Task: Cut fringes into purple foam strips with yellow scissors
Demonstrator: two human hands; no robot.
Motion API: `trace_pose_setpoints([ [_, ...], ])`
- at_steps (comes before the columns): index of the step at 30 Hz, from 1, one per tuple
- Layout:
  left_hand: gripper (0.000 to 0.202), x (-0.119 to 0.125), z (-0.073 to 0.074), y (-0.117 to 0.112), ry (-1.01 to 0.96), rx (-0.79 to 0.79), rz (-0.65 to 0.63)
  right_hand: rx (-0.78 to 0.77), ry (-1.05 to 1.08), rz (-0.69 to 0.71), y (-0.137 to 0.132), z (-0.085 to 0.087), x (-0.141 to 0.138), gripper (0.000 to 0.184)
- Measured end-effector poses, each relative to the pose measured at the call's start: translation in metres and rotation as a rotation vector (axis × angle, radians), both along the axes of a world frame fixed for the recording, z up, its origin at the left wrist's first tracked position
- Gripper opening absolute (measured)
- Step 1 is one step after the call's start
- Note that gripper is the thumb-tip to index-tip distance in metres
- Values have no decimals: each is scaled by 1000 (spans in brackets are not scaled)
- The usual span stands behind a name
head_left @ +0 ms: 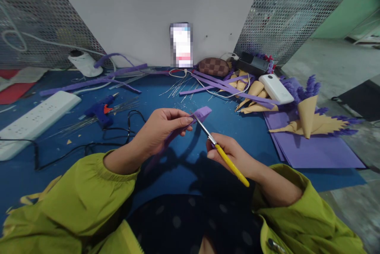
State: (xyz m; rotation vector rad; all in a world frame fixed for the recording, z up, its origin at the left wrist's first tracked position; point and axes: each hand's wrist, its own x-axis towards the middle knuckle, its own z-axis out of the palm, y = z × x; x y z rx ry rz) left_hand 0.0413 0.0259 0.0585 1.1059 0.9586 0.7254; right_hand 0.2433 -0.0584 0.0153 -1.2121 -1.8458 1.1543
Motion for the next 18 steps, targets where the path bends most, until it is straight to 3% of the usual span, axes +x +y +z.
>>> trace_pose_setpoints([
  [18,18,-1,2,0,18,57,6,123,-111,-13,1,-1,-1,48],
])
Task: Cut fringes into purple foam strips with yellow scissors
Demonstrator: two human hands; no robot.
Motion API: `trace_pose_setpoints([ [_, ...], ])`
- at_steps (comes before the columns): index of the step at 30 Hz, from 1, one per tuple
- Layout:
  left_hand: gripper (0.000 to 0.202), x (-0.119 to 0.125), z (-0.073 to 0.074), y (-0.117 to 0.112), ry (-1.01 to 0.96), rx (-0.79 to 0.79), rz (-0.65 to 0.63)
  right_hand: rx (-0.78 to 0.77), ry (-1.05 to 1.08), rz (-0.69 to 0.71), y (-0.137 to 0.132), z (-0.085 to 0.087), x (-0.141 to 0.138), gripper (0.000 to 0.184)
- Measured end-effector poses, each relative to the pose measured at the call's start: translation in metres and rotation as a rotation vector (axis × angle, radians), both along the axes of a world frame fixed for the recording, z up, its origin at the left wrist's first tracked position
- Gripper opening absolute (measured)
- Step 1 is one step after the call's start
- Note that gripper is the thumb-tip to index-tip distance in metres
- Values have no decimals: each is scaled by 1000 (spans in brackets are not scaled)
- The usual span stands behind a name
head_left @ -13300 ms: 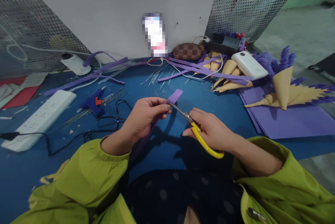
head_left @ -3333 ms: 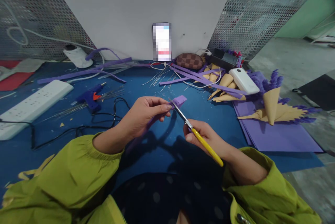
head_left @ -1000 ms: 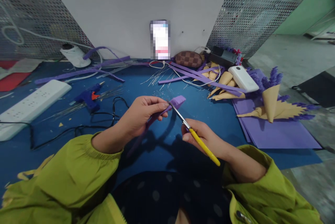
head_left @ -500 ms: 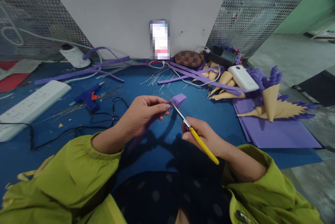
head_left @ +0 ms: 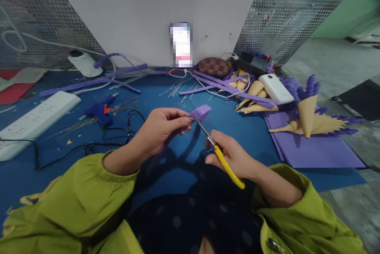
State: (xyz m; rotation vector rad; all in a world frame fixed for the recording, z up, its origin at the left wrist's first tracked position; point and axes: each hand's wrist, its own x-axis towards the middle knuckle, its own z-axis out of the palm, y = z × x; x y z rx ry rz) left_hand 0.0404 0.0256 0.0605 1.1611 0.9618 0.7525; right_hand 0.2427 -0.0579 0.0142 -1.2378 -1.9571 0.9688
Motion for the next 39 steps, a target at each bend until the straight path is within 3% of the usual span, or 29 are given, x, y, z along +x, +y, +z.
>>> trace_pose_setpoints([
  [6,18,1,0,-1,-27,-7,13,41,-96,-24,0,1,0,54],
  [31,13,2,3,-1,-32,-2,21,12,-8,-42,-1,0,0,42],
  [39,15,0,-5,-1,-4,36,-3,-21,34,-10,0,1,-2,44],
])
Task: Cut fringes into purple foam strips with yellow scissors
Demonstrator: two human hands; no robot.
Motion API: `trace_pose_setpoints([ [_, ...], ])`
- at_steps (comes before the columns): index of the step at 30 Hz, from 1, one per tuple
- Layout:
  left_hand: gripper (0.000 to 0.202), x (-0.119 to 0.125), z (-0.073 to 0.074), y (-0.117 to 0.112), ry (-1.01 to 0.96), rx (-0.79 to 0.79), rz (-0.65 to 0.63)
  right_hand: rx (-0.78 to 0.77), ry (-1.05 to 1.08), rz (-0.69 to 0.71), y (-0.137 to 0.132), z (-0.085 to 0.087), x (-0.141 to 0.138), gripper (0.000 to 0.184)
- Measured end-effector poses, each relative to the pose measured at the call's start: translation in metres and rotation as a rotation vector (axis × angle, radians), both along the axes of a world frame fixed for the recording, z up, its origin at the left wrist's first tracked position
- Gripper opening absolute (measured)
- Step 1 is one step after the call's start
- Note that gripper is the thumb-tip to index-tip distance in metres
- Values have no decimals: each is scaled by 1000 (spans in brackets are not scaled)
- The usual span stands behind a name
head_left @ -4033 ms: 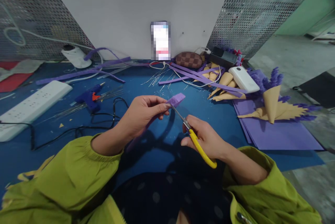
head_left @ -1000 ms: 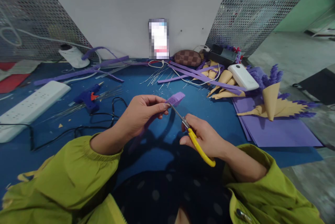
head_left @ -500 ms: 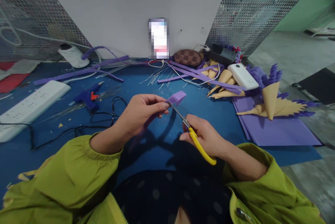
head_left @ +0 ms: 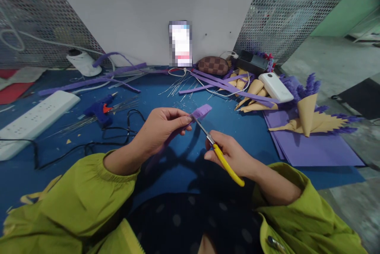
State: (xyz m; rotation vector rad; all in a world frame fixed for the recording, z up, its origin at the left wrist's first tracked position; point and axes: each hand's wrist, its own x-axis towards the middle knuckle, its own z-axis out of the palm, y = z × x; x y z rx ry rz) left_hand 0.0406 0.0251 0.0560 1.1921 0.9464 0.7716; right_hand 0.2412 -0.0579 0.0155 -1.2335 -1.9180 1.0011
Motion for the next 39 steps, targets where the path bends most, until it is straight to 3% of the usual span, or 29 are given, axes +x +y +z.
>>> trace_pose_setpoints([
  [19,19,-1,6,4,6,-181,-50,-173,145,63,-1,2,2,48],
  [29,18,-1,7,4,-12,-163,-72,-282,275,105,-1,7,2,48],
  [39,17,-2,4,2,47,-40,-35,-89,64,16,0,3,1,47],
])
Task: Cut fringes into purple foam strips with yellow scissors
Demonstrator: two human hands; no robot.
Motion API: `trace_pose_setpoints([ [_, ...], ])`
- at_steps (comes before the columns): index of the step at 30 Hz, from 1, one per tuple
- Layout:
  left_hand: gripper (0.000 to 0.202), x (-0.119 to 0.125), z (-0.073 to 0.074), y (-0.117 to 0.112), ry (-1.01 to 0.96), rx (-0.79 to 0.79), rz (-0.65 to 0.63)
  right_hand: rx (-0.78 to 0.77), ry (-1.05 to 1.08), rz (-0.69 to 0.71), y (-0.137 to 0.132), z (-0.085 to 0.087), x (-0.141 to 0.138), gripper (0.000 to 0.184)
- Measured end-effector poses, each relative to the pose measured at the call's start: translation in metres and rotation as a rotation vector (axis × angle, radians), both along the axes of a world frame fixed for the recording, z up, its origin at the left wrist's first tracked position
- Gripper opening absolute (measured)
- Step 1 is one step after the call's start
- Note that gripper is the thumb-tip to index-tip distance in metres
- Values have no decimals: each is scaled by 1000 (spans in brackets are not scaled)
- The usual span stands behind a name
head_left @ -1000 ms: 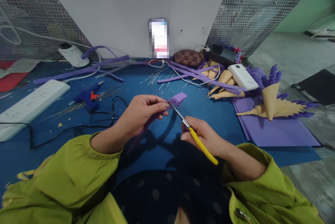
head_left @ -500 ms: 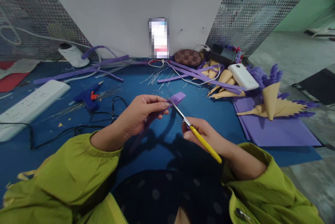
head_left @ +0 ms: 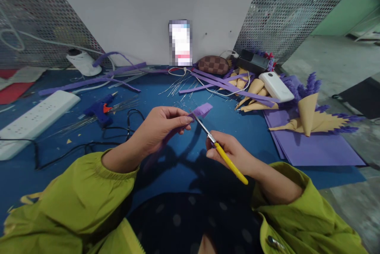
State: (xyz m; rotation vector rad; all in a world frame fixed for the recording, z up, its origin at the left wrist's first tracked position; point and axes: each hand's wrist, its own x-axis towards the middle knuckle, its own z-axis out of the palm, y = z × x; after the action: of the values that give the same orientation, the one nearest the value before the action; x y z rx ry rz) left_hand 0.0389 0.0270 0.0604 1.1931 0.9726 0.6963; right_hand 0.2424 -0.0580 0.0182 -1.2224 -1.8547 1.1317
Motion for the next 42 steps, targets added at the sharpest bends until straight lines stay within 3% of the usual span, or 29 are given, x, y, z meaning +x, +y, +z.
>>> trace_pose_setpoints([
  [10,19,3,3,-3,-21,29,64,136,-174,-42,0,-3,0,51],
  [42,15,3,1,-3,-25,37,61,91,-84,-12,0,-2,-1,44],
])
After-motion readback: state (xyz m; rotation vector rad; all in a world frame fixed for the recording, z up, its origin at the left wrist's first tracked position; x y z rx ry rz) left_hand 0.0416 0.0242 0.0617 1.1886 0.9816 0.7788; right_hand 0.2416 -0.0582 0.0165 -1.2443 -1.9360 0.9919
